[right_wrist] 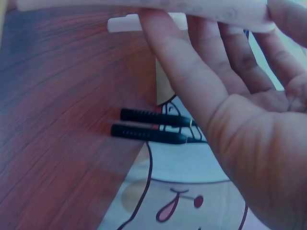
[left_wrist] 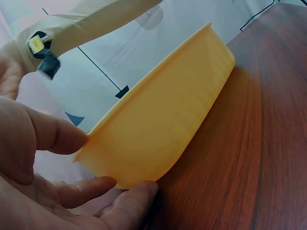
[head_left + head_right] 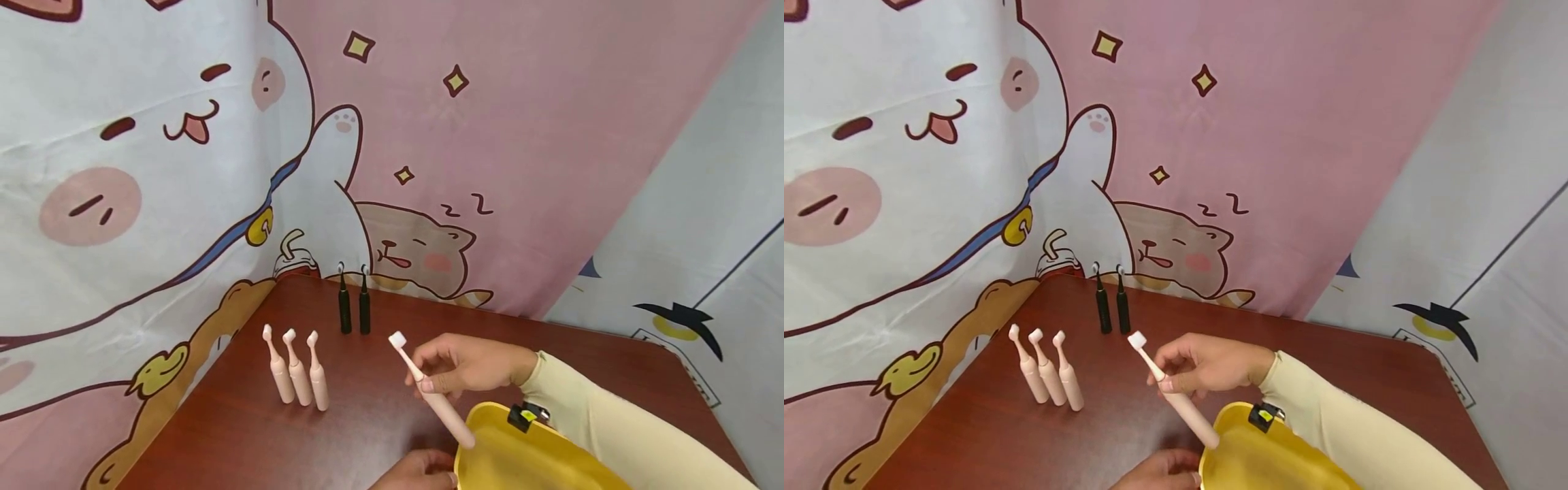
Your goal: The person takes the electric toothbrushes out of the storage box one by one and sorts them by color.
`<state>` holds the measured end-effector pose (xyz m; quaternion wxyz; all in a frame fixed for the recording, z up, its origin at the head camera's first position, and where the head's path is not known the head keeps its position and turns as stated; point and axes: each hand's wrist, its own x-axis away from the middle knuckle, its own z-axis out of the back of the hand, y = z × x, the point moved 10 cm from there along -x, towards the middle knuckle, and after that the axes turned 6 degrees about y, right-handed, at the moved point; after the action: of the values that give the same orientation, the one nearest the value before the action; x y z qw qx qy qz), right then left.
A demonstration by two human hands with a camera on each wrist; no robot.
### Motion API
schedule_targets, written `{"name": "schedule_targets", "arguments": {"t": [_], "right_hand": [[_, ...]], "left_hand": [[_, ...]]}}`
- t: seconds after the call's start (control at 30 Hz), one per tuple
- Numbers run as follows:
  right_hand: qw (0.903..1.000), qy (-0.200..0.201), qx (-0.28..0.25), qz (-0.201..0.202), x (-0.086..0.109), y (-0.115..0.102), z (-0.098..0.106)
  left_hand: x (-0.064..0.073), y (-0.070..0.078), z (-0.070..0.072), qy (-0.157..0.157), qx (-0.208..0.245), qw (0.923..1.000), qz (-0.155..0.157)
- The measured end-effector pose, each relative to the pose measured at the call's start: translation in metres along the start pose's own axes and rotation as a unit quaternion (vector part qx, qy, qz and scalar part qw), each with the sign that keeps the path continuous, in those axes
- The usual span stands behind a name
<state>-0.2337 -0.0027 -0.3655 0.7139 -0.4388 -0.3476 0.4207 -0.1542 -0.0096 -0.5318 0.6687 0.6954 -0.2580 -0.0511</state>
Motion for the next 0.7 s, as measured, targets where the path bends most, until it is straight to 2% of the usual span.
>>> {"name": "schedule_targets", "arguments": {"t": [0.1, 0.27, 0.3, 0.4, 0.5, 0.53, 0.6, 0.7], "right_hand": [[0.9998, 0.016, 0.007, 0.003, -0.018, -0.004, 0.000], [0.9990, 0.042, -0.016, -0.008, -0.042, -0.002, -0.004], [0.9987, 0.046, -0.020, -0.007, -0.047, -0.002, -0.005], [0.9974, 0.062, -0.036, -0.005, -0.061, 0.001, -0.009], [0.9957, 0.076, -0.052, 0.003, -0.075, 0.002, -0.013], [0.9950, 0.082, -0.057, 0.005, -0.079, 0.002, -0.014], [0.9934, 0.092, -0.067, 0.009, -0.087, 0.003, -0.014], [0.9909, 0.112, -0.073, 0.014, -0.097, 0.005, -0.014]], "left_hand": [[0.000, -0.001, 0.002, -0.004, 0.007, 0.9999, 0.008], [-0.001, -0.003, 0.002, 0.002, 0.009, 0.9998, 0.019], [-0.006, -0.011, 0.003, -0.004, 0.013, 0.9997, 0.021], [-0.007, -0.014, 0.004, -0.007, 0.007, 0.9998, 0.016], [-0.007, -0.014, 0.004, -0.014, 0.008, 0.9997, 0.016], [-0.002, -0.006, 0.003, -0.010, 0.003, 0.9999, 0.011], [-0.001, -0.006, 0.003, -0.017, 0.004, 0.9995, 0.028], [-0.002, -0.006, 0.001, -0.030, 0.004, 0.9989, 0.035]]}}
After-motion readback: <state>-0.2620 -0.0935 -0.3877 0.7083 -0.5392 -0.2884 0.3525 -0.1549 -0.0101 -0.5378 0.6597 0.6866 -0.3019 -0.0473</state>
